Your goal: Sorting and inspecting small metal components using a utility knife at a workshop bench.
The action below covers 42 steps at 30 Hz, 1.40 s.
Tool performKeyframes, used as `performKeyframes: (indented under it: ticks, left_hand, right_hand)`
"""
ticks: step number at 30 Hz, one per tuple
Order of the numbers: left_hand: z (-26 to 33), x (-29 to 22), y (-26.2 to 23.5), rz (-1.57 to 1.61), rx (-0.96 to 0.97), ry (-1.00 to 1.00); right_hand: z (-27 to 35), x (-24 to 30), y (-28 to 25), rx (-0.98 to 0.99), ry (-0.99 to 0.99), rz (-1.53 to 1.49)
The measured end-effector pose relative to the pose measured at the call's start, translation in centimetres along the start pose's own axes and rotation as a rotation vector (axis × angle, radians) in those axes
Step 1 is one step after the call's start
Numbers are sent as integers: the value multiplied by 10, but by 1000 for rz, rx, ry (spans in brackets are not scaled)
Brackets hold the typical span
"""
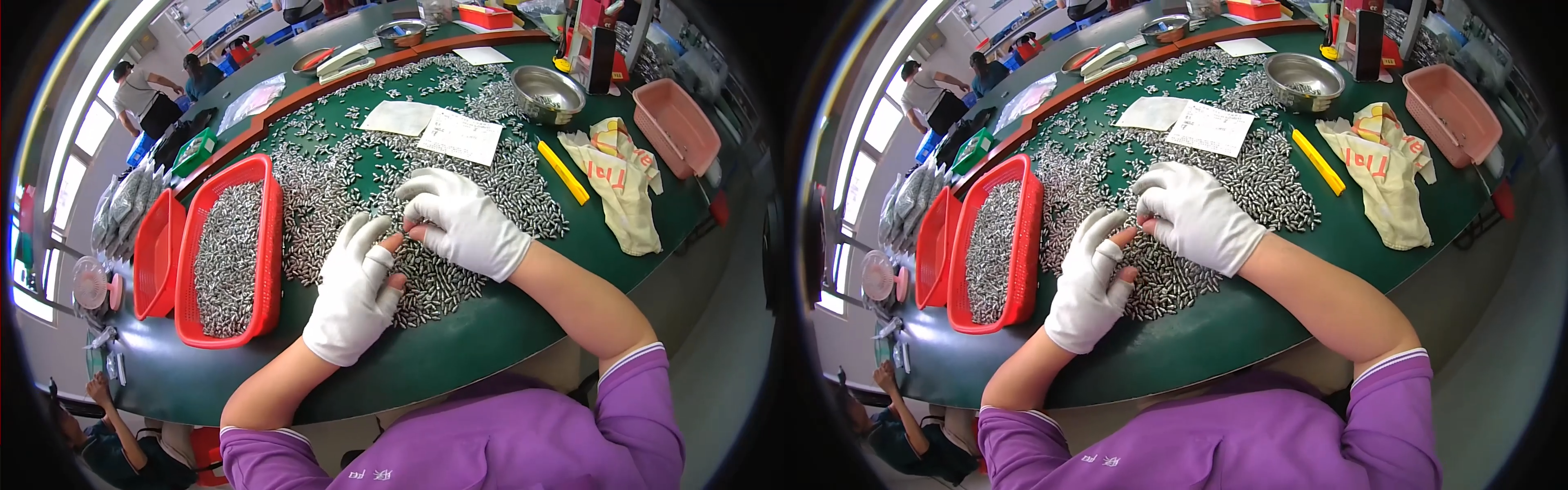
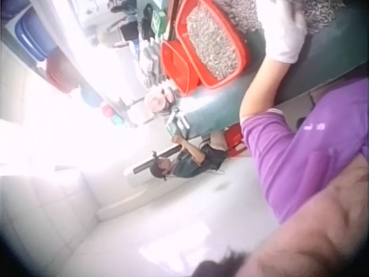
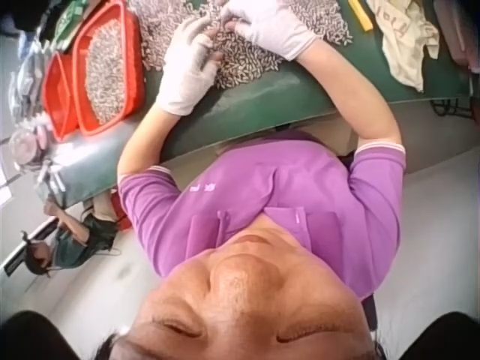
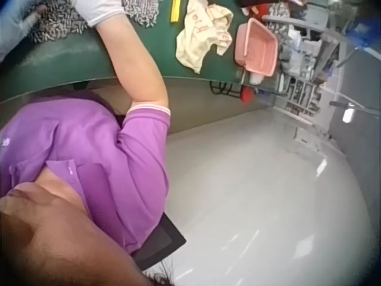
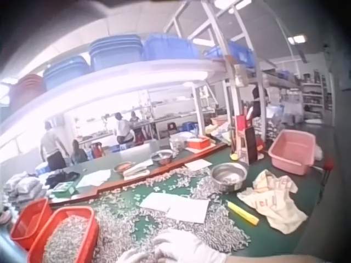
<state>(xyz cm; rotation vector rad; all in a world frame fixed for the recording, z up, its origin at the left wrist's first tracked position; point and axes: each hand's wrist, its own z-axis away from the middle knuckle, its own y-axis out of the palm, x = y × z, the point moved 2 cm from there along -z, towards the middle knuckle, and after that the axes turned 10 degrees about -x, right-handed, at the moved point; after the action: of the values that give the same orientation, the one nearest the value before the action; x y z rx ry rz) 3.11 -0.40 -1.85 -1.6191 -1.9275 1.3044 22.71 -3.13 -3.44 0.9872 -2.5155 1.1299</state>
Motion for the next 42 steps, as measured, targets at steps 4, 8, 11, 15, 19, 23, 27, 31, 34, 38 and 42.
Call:
performKeyframes:
  ticks: [4, 8, 11, 15, 19, 23, 27, 31, 34, 38, 42]
  left_hand:
    - [7, 6, -1, 711, -114, -556]
    - [7, -1, -3, 1216, 60, -891]
    - [13, 4, -1, 1269, 86, -916]
    - [15, 7, 0, 1334, 133, -921]
    - [14, 6, 1, 1424, 130, -901]
    - [12, 5, 2, 1220, 81, -916]
    - [11, 7, 0, 1090, 15, -882]
    - [11, 6, 1, 982, -31, -819]
    - [10, 5, 1, 869, -64, -718]
    - [9, 2, 0, 856, -81, -718]
    - [10, 3, 0, 855, -67, -739]
  right_hand:
    - [1, 13, -9, 60, 249, -532]
    - [4, 17, -5, 56, 245, -678]
    - [6, 23, -3, 108, 244, -756]
    - [6, 27, -3, 69, 195, -729]
    - [5, 30, -6, 77, 168, -658]
    - [5, 28, -6, 27, 81, -581]
    - [3, 31, -9, -77, -13, -414]
    - [4, 30, -10, -78, -22, -371]
    - [4, 31, -10, -66, -12, -376]
    - [4, 31, -11, -52, 4, -387]
    - [6, 31, -11, -43, 4, -386]
